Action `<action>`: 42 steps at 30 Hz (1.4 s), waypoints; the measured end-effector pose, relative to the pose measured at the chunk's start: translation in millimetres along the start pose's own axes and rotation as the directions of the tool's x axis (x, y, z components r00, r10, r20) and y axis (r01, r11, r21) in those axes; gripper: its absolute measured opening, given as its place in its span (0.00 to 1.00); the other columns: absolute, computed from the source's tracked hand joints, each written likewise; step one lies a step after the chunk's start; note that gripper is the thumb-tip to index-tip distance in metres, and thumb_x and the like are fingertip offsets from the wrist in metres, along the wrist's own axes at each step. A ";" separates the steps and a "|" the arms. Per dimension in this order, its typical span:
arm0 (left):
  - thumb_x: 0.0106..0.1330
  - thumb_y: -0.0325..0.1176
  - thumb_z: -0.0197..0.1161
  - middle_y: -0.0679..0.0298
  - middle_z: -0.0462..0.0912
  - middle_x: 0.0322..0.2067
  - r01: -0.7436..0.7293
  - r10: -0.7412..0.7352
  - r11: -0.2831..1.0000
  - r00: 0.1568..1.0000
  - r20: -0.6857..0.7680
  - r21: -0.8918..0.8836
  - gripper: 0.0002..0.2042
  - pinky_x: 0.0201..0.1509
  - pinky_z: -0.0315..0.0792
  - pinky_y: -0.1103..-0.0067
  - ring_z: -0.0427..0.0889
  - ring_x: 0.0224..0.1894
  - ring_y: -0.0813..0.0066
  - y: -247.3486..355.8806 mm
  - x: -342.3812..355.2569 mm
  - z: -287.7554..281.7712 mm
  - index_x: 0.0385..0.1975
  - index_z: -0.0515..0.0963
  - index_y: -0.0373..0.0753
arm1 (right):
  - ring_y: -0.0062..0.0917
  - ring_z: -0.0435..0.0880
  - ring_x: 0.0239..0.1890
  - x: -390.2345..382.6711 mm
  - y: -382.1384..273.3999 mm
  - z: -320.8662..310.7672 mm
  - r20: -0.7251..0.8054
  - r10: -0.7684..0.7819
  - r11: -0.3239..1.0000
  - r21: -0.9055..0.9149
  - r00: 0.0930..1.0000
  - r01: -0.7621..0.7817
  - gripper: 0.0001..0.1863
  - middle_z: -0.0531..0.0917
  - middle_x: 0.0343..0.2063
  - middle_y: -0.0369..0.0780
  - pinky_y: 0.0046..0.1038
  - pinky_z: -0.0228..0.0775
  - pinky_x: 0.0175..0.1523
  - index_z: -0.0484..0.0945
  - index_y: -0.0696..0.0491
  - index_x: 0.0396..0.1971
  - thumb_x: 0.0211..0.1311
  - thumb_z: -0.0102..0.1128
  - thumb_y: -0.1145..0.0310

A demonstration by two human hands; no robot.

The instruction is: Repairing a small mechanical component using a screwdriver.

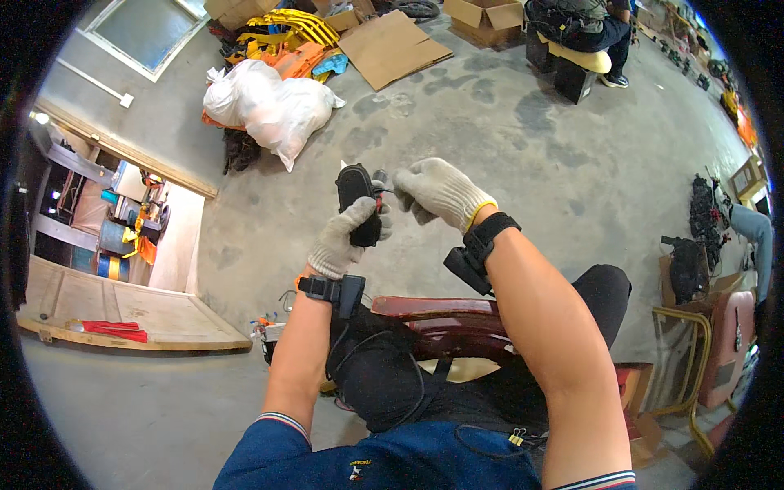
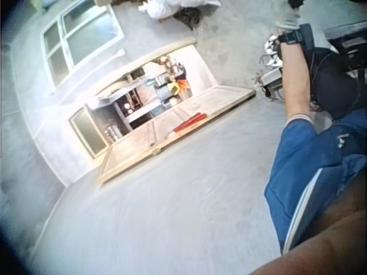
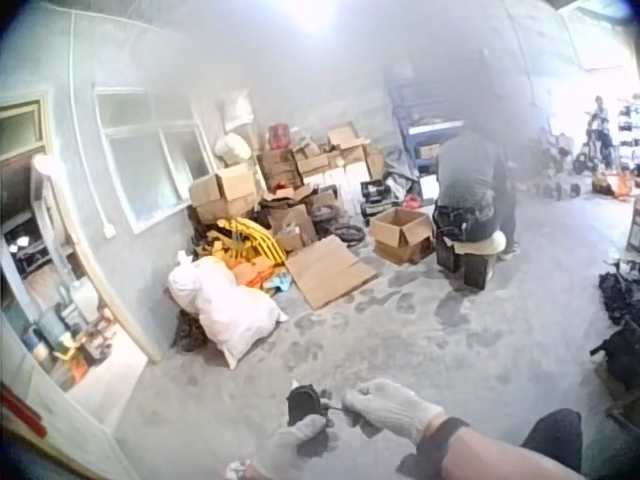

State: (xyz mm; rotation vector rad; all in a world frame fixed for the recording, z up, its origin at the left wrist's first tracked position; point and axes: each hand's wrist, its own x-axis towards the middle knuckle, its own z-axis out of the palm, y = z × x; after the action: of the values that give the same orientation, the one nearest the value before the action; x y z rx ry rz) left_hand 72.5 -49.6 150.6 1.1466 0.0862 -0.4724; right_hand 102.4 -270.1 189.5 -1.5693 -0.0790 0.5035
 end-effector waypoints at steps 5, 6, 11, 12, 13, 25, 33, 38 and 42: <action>0.71 0.40 0.64 0.60 0.85 0.39 -0.087 0.076 0.977 0.995 0.067 0.197 0.20 0.42 0.83 0.72 0.86 0.36 0.70 6.4 -6.3 12.4 0.55 0.75 0.33 | 0.24 0.80 0.23 3.5 13.1 4.6 0.120 0.107 0.992 -0.083 0.987 -0.098 0.25 0.81 0.24 0.41 0.25 0.77 0.31 0.80 0.61 0.29 0.68 0.52 0.51; 0.71 0.40 0.64 0.60 0.85 0.39 -0.085 0.074 0.975 0.995 0.060 0.205 0.20 0.42 0.83 0.72 0.86 0.36 0.70 8.1 -7.6 15.8 0.55 0.75 0.33 | 0.24 0.80 0.23 5.2 15.1 6.4 0.129 0.094 0.991 -0.106 0.987 -0.081 0.26 0.81 0.23 0.41 0.25 0.77 0.32 0.80 0.62 0.29 0.68 0.52 0.50; 0.70 0.40 0.65 0.58 0.85 0.38 -0.065 0.054 0.980 0.997 0.061 0.190 0.20 0.39 0.82 0.73 0.86 0.35 0.69 12.2 -11.6 31.1 0.54 0.75 0.32 | 0.24 0.80 0.24 9.3 16.5 6.5 0.126 0.070 0.996 -0.058 0.990 -0.063 0.24 0.80 0.24 0.41 0.26 0.77 0.34 0.79 0.63 0.29 0.65 0.58 0.52; 0.70 0.40 0.65 0.58 0.85 0.38 -0.081 0.068 0.980 0.995 0.078 0.183 0.20 0.39 0.82 0.73 0.86 0.35 0.69 12.6 -11.1 33.6 0.54 0.75 0.32 | 0.23 0.80 0.24 8.3 15.1 5.2 0.124 0.055 0.998 0.009 0.991 -0.057 0.22 0.81 0.25 0.41 0.26 0.77 0.34 0.79 0.64 0.30 0.64 0.60 0.55; 0.70 0.40 0.65 0.59 0.85 0.37 -0.078 0.063 0.983 0.994 0.094 0.167 0.19 0.38 0.81 0.75 0.85 0.33 0.72 12.4 -11.2 35.5 0.53 0.76 0.32 | 0.23 0.80 0.25 6.5 13.9 4.6 0.123 0.042 0.996 0.075 0.991 -0.052 0.20 0.81 0.26 0.41 0.27 0.77 0.34 0.80 0.64 0.31 0.62 0.62 0.58; 0.71 0.41 0.65 0.57 0.85 0.38 -0.071 0.070 0.997 0.983 0.170 -0.002 0.21 0.41 0.82 0.73 0.86 0.36 0.71 12.7 -4.3 37.8 0.55 0.74 0.31 | 0.17 0.78 0.27 6.2 10.9 -1.2 0.196 -0.037 0.949 0.313 0.980 -0.027 0.10 0.82 0.28 0.33 0.22 0.72 0.33 0.82 0.53 0.37 0.61 0.65 0.63; 0.72 0.42 0.64 0.56 0.85 0.39 -0.073 0.070 0.997 0.994 0.084 0.039 0.23 0.46 0.83 0.69 0.87 0.39 0.65 7.3 -15.2 36.7 0.58 0.72 0.32 | 0.17 0.77 0.26 13.2 14.3 5.2 0.093 0.117 0.960 0.245 0.989 -0.136 0.09 0.80 0.26 0.33 0.22 0.69 0.29 0.80 0.52 0.33 0.61 0.66 0.62; 0.72 0.42 0.65 0.56 0.86 0.37 -0.101 0.092 0.992 0.989 -0.117 -0.075 0.19 0.42 0.80 0.75 0.87 0.38 0.63 -3.9 -12.4 13.7 0.50 0.76 0.31 | 0.15 0.73 0.23 7.2 16.7 1.2 0.063 0.096 0.958 0.266 0.993 -0.109 0.07 0.75 0.24 0.32 0.19 0.74 0.30 0.77 0.55 0.30 0.62 0.62 0.67; 0.73 0.40 0.62 0.53 0.85 0.38 -0.047 0.027 0.989 0.990 -0.141 -0.141 0.16 0.46 0.83 0.68 0.87 0.40 0.60 -25.6 -3.4 -23.8 0.46 0.78 0.30 | 0.16 0.73 0.23 11.9 13.3 -9.3 0.009 0.142 0.990 0.009 0.990 -0.142 0.10 0.73 0.23 0.33 0.20 0.65 0.26 0.74 0.56 0.26 0.62 0.61 0.66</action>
State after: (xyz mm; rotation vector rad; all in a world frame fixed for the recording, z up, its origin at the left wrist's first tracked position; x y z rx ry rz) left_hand 63.2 -35.7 119.8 1.0365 0.2164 -0.3468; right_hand 113.1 -275.7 173.3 -1.5703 0.0288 0.6214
